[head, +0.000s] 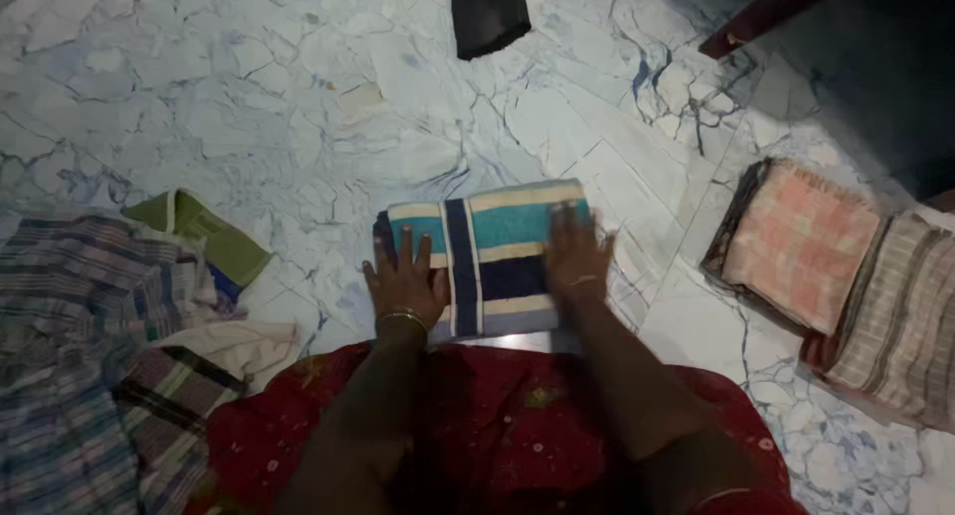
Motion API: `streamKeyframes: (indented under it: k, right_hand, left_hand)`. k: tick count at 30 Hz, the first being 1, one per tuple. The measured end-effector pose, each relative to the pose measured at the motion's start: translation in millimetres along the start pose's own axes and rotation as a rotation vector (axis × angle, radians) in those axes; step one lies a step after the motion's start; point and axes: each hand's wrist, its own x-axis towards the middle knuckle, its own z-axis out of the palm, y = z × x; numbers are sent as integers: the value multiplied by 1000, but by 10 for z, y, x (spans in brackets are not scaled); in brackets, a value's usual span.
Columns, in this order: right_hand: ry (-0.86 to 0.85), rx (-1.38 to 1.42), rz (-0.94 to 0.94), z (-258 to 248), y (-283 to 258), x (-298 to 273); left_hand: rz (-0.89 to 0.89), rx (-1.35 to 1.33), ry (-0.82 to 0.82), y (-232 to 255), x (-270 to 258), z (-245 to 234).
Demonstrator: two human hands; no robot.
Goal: The person folds a striped towel on the floor, smoothing and aligning edges, then stacks it with other folded towels. The person then picks up a plaid cloth and begins to unfold it.
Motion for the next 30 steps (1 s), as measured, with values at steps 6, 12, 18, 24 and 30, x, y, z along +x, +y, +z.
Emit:
streamKeyframes:
  k: [6,12,18,24,30]
  right_hand:
    - [-60,824,324,143,577,167]
    - [-581,1679,290,91,929,-5]
    - [-454,1774,211,365,840,-33]
    - [-318,2241,36,66,1255,154]
    - [144,2082,-321,-1376,1455,-421]
  left_hand:
    - [10,18,0,-16,38,-10]
    - [-54,-11,-64,-4,32,-9]
    - [-50,-173,-32,-237,13,389]
    - [-219,-414,55,-539,138,737]
    - [-165,-37,-629,-439,101,593]
